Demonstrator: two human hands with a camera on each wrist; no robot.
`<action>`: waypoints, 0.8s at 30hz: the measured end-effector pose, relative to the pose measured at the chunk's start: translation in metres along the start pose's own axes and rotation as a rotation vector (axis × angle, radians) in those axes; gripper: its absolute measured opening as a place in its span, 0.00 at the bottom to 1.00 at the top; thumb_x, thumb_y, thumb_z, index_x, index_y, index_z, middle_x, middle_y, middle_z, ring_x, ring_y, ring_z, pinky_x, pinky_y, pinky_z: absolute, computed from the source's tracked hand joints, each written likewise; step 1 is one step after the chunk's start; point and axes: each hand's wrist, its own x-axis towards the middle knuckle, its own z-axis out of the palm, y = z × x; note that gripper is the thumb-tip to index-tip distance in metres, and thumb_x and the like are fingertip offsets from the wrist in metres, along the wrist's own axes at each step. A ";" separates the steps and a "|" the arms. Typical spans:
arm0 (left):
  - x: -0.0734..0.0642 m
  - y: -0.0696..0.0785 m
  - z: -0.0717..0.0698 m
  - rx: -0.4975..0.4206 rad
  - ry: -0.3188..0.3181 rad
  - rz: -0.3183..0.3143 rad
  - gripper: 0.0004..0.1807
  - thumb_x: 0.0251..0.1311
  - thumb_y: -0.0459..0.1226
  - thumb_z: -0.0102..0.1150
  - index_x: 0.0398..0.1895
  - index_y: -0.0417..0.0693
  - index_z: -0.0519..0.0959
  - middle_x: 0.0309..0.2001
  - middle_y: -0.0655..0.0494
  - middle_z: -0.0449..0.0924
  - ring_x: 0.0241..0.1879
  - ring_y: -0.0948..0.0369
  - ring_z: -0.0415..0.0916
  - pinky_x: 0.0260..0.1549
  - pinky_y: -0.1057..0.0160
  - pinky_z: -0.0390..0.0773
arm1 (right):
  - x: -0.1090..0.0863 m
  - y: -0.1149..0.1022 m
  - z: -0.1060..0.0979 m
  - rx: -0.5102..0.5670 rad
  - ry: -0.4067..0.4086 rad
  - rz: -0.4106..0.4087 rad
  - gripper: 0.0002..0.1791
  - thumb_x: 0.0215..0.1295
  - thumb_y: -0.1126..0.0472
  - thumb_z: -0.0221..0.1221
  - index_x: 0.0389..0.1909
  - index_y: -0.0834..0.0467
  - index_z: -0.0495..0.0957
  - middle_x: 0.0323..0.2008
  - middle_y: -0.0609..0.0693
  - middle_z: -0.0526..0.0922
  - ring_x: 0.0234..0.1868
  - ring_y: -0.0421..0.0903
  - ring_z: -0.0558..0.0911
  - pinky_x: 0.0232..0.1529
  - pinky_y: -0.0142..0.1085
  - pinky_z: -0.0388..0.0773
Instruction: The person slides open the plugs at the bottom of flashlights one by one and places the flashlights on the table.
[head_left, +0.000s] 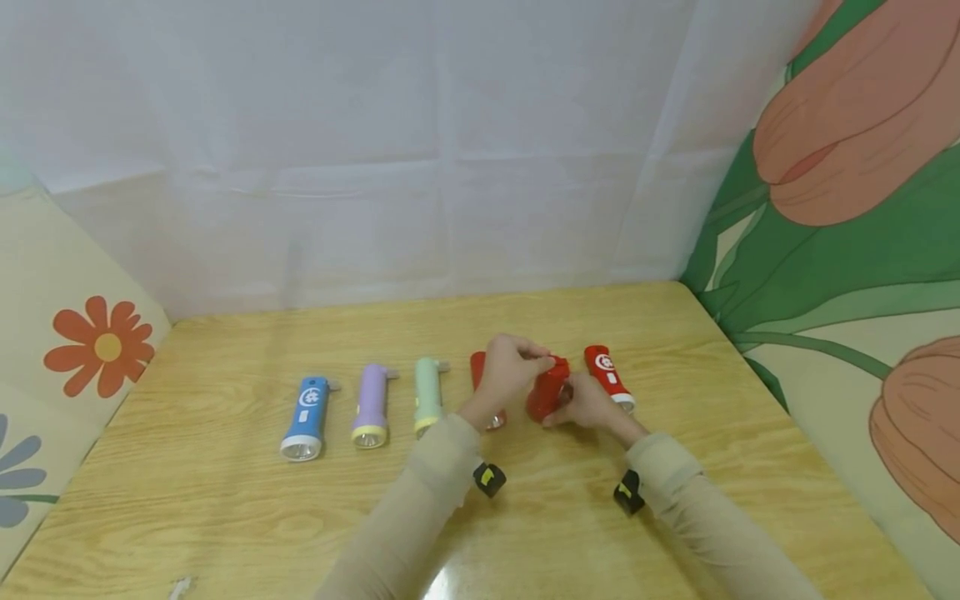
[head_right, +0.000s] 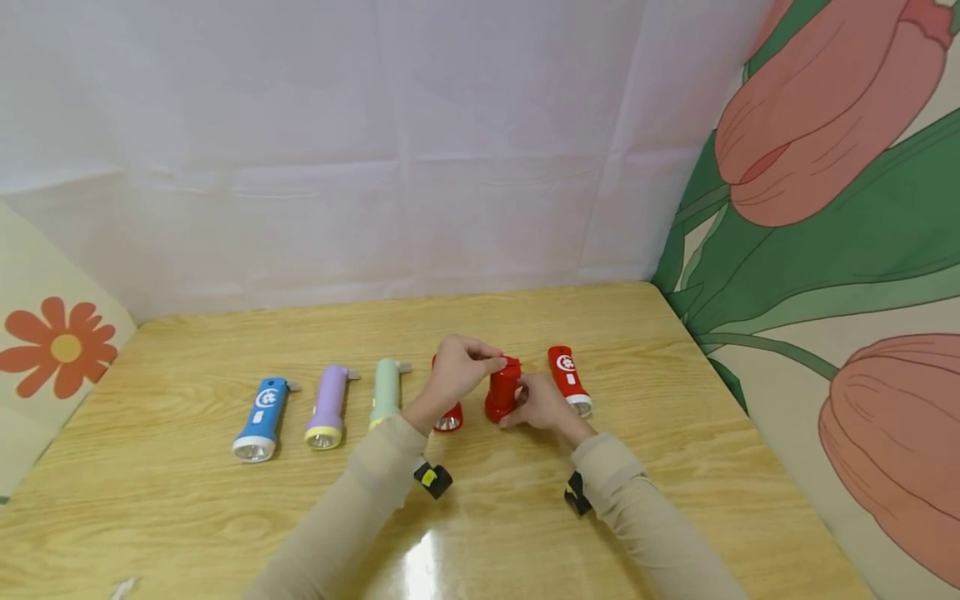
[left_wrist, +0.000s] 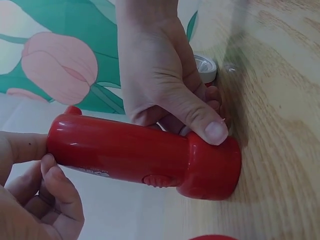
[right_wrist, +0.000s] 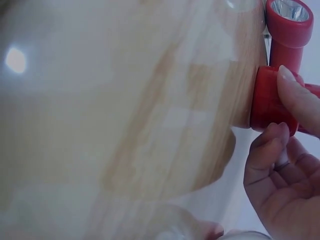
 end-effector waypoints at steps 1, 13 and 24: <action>0.000 0.000 0.000 0.004 0.003 0.001 0.03 0.49 0.31 0.65 0.28 0.40 0.84 0.28 0.53 0.83 0.28 0.65 0.78 0.27 0.71 0.77 | 0.000 0.000 0.000 0.001 0.001 -0.002 0.23 0.37 0.61 0.74 0.36 0.64 0.78 0.20 0.46 0.74 0.23 0.42 0.68 0.25 0.34 0.66; -0.003 0.005 0.002 0.020 0.036 0.016 0.03 0.48 0.31 0.66 0.27 0.40 0.84 0.27 0.54 0.83 0.26 0.66 0.76 0.25 0.72 0.76 | 0.001 0.003 0.000 0.005 -0.008 -0.001 0.23 0.36 0.60 0.74 0.35 0.64 0.78 0.23 0.47 0.77 0.24 0.41 0.69 0.26 0.32 0.68; -0.005 0.006 0.005 0.001 0.087 0.015 0.03 0.47 0.32 0.67 0.23 0.40 0.83 0.23 0.54 0.82 0.24 0.66 0.76 0.23 0.72 0.75 | -0.001 0.001 -0.001 0.024 -0.006 -0.066 0.22 0.36 0.63 0.73 0.35 0.66 0.78 0.22 0.49 0.77 0.23 0.41 0.69 0.24 0.33 0.67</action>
